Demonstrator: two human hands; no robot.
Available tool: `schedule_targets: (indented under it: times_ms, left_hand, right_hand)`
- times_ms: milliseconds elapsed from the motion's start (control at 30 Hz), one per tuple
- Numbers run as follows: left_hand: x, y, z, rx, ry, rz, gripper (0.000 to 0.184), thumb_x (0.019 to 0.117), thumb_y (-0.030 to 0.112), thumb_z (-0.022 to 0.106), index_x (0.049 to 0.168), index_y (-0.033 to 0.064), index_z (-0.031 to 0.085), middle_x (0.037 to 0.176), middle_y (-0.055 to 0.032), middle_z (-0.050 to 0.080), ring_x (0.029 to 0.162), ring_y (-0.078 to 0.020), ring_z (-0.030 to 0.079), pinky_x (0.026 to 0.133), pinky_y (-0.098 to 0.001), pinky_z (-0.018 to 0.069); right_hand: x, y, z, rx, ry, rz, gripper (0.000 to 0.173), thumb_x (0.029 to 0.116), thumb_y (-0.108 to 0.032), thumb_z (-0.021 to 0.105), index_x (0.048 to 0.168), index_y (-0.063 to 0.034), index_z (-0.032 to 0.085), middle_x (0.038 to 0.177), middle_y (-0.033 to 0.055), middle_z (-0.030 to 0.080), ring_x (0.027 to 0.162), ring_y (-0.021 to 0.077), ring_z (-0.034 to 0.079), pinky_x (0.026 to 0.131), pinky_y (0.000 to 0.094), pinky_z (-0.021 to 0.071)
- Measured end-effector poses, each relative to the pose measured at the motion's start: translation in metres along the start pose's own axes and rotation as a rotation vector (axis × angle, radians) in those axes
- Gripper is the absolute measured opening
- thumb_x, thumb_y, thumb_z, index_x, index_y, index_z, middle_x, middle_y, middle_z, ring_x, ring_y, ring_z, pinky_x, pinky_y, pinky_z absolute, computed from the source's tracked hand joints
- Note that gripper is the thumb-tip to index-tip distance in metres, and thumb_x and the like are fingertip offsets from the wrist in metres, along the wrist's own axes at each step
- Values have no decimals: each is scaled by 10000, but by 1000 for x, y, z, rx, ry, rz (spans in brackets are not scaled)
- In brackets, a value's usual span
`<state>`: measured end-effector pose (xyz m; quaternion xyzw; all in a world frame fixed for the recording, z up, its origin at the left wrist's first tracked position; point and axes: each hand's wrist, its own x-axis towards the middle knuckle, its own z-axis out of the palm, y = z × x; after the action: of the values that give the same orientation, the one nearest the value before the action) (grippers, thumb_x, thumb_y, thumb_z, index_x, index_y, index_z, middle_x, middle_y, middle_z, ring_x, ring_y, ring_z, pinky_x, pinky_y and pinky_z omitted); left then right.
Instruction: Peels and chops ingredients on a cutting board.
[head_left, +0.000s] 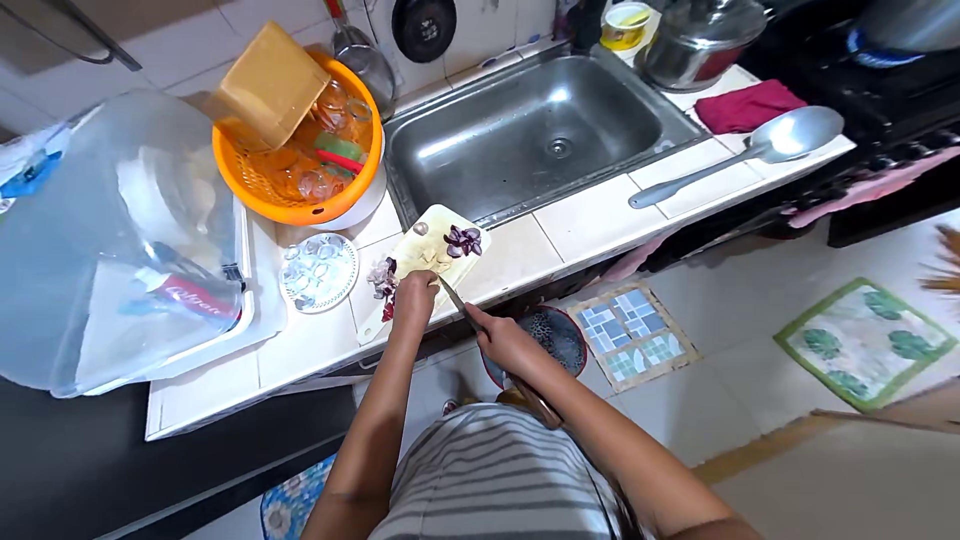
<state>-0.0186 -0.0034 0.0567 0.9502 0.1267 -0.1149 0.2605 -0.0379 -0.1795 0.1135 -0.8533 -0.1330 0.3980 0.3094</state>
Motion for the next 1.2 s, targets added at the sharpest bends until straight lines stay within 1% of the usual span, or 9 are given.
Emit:
schedule_targets:
  times_ms: [100,167,200,333,433,500,767,1000,1200]
  left_hand:
    - [1,-4,4,-9,23,40,213,1006,69,615,1159,-42,714,1223,-220,684,1168,-351,650,1050,-497,472]
    - [2,-11,9,-32,80,94,182,990,55,636,1098,-47,740,1182,-223,697,1154,-354,655,1050,-490,475]
    - [1,-13,11,-47,102,99,180,985,59,645,1091,-38,753,1170,-219,701,1155,-356,653,1053,-490,471]
    - [-2,-16,12,-72,106,52,212,1004,108,633,1136,2,761,1190,-188,724,1163,-346,671,1064,-498,464]
    - [-2,-15,9,-44,69,40,227,1013,108,617,1156,-6,752,1192,-195,723,1169,-357,667,1065,-513,456]
    - [-3,-10,5,-20,28,16,233,1019,109,606,1161,-13,745,1201,-199,718,1183,-361,659,1073,-512,451]
    - [0,-2,-1,35,-51,-43,207,1017,96,600,1100,-15,754,1174,-199,721,1162,-362,662,1045,-518,466]
    - [4,-3,-3,31,-77,-48,193,1010,83,608,1081,-23,754,1147,-211,722,1141,-370,666,1029,-524,472]
    - [2,-4,0,22,-51,-39,182,1006,79,618,1058,-33,752,1149,-215,719,1136,-364,666,1030,-516,471]
  right_hand:
    - [2,0,1,-18,11,-9,553,1083,-52,356,1627,-88,260,1394,282,580,1274,395,587,1084,497,428]
    - [3,0,2,-34,17,-13,551,1083,-51,353,1625,-86,266,1389,282,585,1278,402,586,1084,502,429]
    - [3,-1,2,-44,18,-16,552,1082,-50,353,1626,-87,264,1383,283,589,1276,405,586,1083,505,430]
    - [4,-5,1,-85,14,-11,563,1079,-48,358,1630,-100,259,1348,287,610,1254,415,598,1070,519,437]
    - [5,-7,-2,-129,5,-21,556,1076,-52,360,1624,-98,281,1320,287,623,1231,419,608,1057,528,443]
    - [5,-9,-6,-154,-11,-24,543,1079,-59,369,1617,-90,300,1338,290,614,1251,424,598,1070,534,436]
    - [14,-6,-12,-229,-50,-41,547,1071,-54,391,1612,-101,321,1318,295,620,1238,446,599,1056,563,441]
    - [23,-15,-17,-313,-153,4,564,1071,-24,362,1623,-101,280,1341,318,592,1273,469,570,1052,592,434]
    - [37,-12,-11,-323,-171,1,592,1072,-37,382,1639,-115,233,1369,319,573,1301,477,545,1056,609,422]
